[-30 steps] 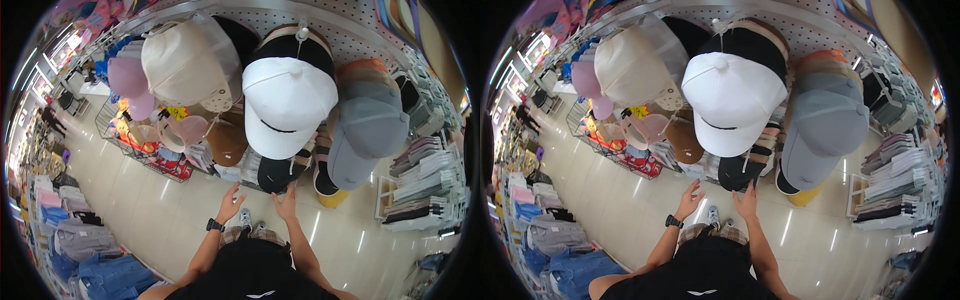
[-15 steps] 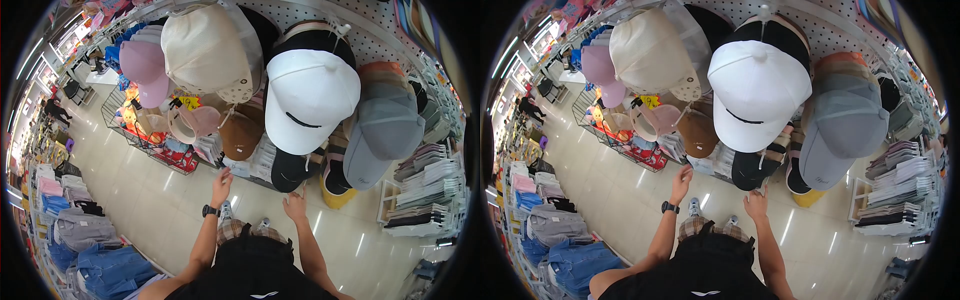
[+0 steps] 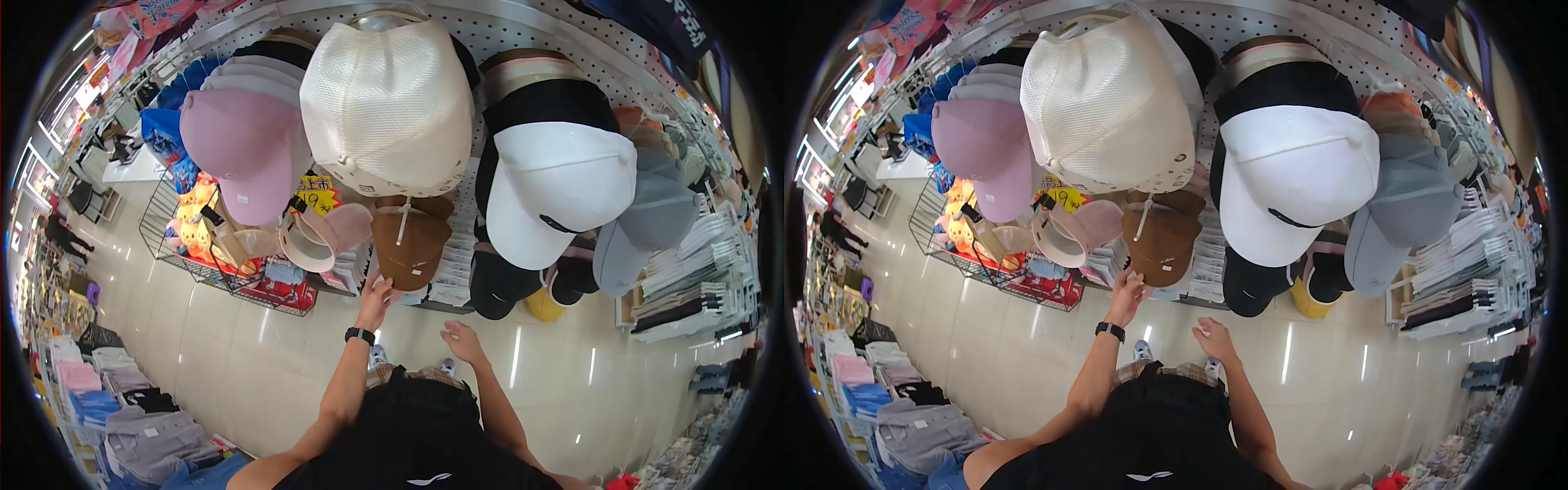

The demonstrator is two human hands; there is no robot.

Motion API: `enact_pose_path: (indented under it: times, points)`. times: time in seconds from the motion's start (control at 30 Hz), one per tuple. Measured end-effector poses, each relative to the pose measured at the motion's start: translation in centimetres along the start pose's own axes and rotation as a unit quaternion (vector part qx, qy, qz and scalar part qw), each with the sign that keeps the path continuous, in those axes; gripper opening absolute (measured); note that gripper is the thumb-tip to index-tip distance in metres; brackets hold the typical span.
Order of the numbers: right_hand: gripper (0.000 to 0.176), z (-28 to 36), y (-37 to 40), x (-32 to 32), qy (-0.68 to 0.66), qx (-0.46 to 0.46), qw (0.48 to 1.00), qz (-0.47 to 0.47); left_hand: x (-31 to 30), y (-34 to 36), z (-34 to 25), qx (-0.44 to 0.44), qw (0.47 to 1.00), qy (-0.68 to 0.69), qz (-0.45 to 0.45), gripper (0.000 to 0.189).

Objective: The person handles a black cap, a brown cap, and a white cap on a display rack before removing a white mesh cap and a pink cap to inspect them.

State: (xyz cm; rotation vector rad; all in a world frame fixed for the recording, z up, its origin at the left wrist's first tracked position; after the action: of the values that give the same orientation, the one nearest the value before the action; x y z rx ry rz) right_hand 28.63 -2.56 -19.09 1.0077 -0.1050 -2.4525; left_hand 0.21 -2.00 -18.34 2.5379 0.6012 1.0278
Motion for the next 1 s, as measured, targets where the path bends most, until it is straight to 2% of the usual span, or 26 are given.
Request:
enact_pose_path:
  times: [0.07,0.1,0.17,0.2,0.27,0.3,0.37,0.4,0.47,0.57,0.63,0.67,0.83,0.9,0.97,1.0]
  points:
    - [0.050,0.4,-2.3,2.2,-0.191,0.033,0.981,0.019,-0.3,0.3,0.0,-0.034,0.999,-0.005,0.013,0.070]
    - [0.050,2.0,-2.9,2.1,-0.193,0.038,0.980,0.014,-0.1,0.4,-0.1,-0.045,0.998,0.011,0.031,0.070]
    - [0.059,5.0,-4.1,2.4,-0.354,0.074,0.932,0.029,0.1,0.3,-0.3,-0.061,0.996,0.026,0.052,0.070]
    - [0.059,5.6,-5.1,2.9,-0.355,0.077,0.931,0.025,0.4,-0.1,-0.5,-0.063,0.994,0.055,0.070,0.070]
    - [0.070,6.5,-7.1,3.2,-0.482,0.086,0.872,-0.025,0.7,-0.8,-0.9,-0.068,0.990,0.083,0.091,0.070]
    - [0.070,7.3,-7.8,3.1,-0.482,0.086,0.871,-0.030,1.0,-1.3,-1.1,-0.066,0.987,0.098,0.107,0.071]
    - [0.070,8.5,-8.9,2.8,-0.555,0.087,0.825,-0.055,1.6,-2.2,-1.4,-0.067,0.984,0.110,0.126,0.072]
    - [0.070,9.0,-9.3,2.7,-0.556,0.088,0.824,-0.060,1.8,-2.5,-1.4,-0.075,0.983,0.113,0.127,0.069]
    - [0.071,9.5,-9.9,2.7,-0.631,0.081,0.769,-0.060,2.2,-2.7,-1.3,-0.088,0.981,0.114,0.131,0.067]
    - [0.072,9.1,-10.8,2.9,-0.657,0.083,0.747,-0.063,2.5,-3.3,-1.3,-0.092,0.979,0.129,0.127,0.062]
    - [0.071,8.6,-11.5,3.2,-0.662,0.093,0.740,-0.069,1.8,-4.3,-0.6,-0.098,0.980,0.146,0.094,0.074]
    - [0.071,8.4,-11.8,3.3,-0.667,0.103,0.734,-0.070,1.9,-4.8,-0.4,-0.101,0.979,0.146,0.096,0.074]
    - [0.065,8.4,-13.9,3.7,-0.706,0.104,0.697,-0.061,3.0,-5.8,-0.6,-0.089,0.969,0.205,0.102,0.053]
    - [0.064,7.6,-15.3,4.1,-0.718,0.097,0.688,-0.054,3.2,-6.5,-0.5,-0.088,0.965,0.225,0.104,0.051]
    - [0.059,6.8,-16.2,4.4,-0.747,0.095,0.656,-0.056,3.1,-7.3,-0.3,-0.086,0.960,0.246,0.106,0.050]
    - [0.059,6.8,-16.5,4.2,-0.747,0.093,0.656,-0.054,2.7,-7.9,0.2,-0.094,0.958,0.251,0.097,0.054]
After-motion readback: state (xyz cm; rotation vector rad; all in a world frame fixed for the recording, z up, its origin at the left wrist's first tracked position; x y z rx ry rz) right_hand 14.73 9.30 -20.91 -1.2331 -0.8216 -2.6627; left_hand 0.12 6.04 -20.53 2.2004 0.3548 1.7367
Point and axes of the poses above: each hand's wrist, its own y-axis away from the middle knuckle, its own x-axis out of the palm, z = x × y, the point moved 9 cm from there along -y, towards the middle knuckle, and after that the axes turned 5 degrees about y, right-handed, at the moved point
